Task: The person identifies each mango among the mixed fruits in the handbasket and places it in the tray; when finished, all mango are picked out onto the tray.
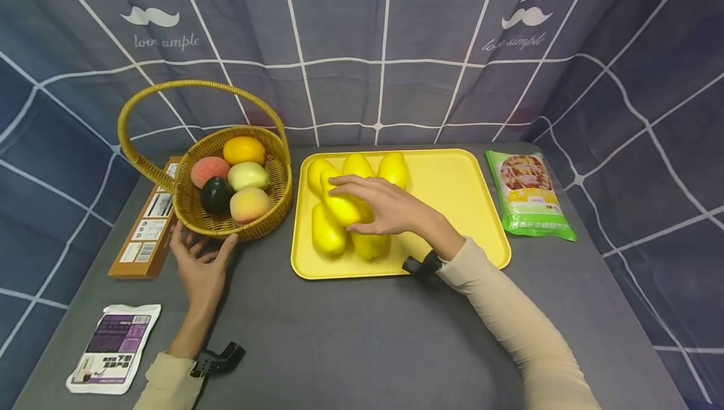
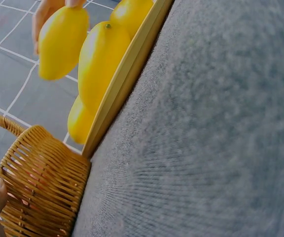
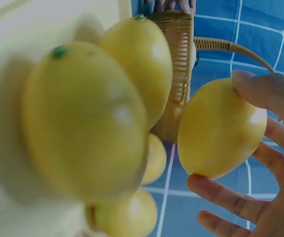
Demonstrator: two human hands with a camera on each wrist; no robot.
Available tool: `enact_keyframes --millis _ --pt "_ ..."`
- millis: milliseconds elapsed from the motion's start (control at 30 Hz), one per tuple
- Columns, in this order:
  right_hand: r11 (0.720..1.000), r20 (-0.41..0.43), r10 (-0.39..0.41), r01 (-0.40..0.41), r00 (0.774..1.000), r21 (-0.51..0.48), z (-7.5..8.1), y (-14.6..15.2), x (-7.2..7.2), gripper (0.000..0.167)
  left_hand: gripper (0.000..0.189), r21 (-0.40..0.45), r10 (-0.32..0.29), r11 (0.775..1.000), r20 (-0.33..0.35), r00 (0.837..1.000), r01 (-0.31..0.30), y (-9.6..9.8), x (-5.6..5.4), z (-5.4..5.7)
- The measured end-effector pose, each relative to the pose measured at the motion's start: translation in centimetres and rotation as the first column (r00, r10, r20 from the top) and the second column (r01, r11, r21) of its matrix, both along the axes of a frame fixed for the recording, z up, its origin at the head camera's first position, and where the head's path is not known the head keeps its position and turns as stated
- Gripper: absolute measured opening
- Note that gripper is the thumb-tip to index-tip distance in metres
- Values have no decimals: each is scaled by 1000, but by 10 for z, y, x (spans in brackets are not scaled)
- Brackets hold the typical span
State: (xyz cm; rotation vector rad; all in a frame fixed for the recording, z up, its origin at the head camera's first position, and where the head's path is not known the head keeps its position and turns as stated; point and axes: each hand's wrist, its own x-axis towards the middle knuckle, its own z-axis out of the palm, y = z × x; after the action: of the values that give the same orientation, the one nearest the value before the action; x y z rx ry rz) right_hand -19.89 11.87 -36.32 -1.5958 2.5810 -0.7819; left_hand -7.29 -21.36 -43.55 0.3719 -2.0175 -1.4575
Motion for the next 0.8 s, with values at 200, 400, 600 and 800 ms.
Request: enact_keyframes --millis 200,400,600,800 --pt "996 -11 -77 78 997 48 -3 32 8 63 90 5 2 1000 1 1000 -2 -1 0 -2" --pt "990 -6 -118 118 993 80 -9 59 18 66 88 13 5 1000 0 1000 -5 -1 4 0" --pt "982 0 -161 160 987 100 -22 84 26 67 89 3 5 1000 -4 1000 -5 -2 -1 -5" --pt "975 24 -191 187 981 123 -36 98 32 66 93 -7 26 1000 3 1000 -26 -14 -10 -30"
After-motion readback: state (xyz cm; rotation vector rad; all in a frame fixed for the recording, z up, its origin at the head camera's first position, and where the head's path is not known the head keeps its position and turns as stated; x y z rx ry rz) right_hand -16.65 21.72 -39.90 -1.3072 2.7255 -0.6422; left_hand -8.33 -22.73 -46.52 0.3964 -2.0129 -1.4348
